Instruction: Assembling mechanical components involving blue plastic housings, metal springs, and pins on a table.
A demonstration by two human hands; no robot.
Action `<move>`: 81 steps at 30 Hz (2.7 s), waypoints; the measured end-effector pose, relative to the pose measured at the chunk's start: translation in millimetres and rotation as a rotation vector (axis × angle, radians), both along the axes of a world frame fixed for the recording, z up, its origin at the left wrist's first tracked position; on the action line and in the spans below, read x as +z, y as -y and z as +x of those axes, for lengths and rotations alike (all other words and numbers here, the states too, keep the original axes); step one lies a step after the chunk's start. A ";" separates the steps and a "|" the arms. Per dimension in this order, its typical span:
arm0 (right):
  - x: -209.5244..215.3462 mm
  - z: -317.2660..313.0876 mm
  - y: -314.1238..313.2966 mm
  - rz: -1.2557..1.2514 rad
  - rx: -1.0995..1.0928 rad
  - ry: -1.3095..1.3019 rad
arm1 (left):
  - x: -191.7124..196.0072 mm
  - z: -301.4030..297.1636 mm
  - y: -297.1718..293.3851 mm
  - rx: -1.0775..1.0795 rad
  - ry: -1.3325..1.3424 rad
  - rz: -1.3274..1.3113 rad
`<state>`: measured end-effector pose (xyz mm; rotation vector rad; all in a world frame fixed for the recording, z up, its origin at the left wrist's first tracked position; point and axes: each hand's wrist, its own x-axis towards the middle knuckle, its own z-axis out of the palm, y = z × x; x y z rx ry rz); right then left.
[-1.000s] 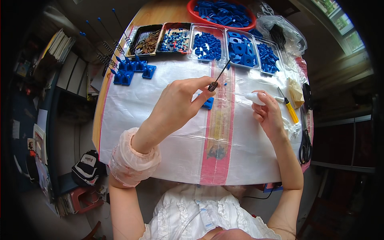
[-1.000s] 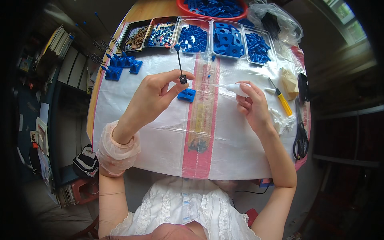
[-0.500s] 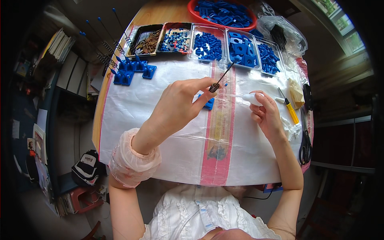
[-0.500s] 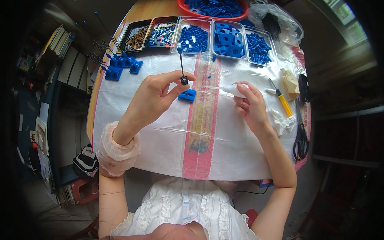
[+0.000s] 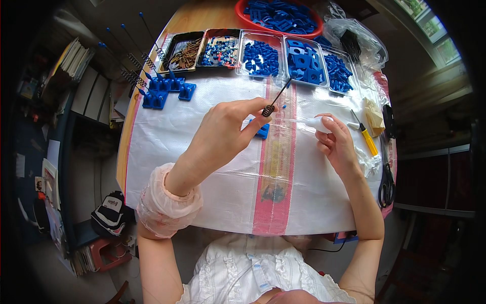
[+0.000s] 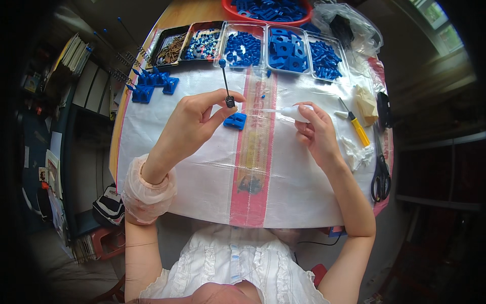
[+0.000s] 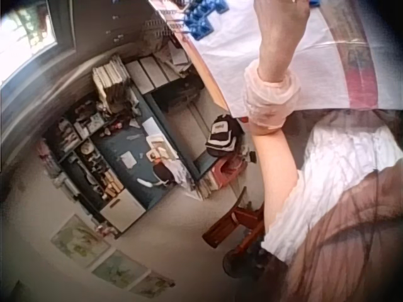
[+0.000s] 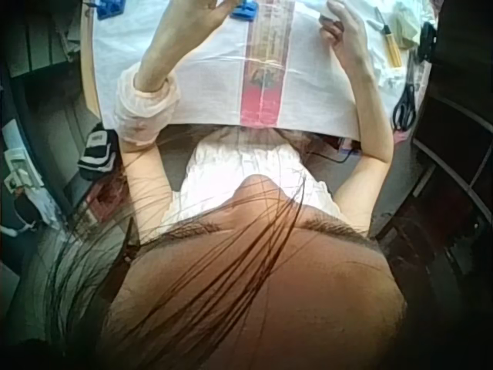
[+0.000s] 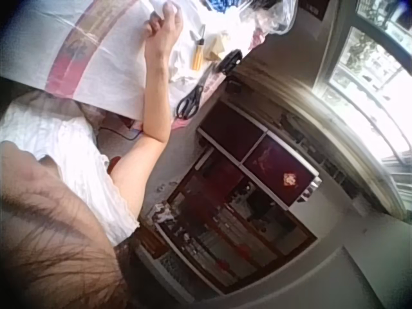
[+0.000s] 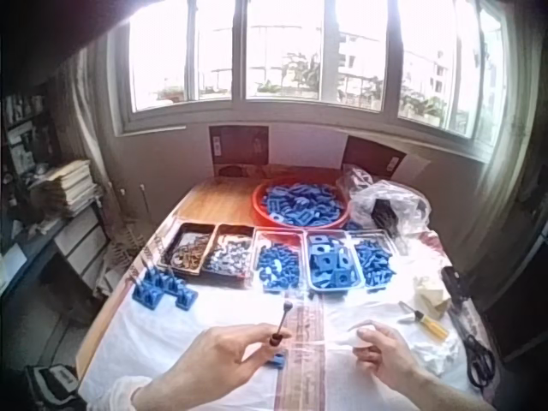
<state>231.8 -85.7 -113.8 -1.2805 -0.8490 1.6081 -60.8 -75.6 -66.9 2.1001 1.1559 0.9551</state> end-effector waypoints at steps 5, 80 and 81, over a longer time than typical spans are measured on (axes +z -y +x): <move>-1.8 -2.4 1.0 0.002 0.013 -0.004 | 1.1 -0.1 0.9 0.001 0.004 -0.017; -6.0 1.8 1.2 0.047 0.024 -0.002 | -1.3 -1.0 -0.2 0.010 -0.005 0.016; -5.7 1.4 1.3 0.052 0.025 -0.002 | -0.8 -1.2 -0.1 0.011 -0.008 0.012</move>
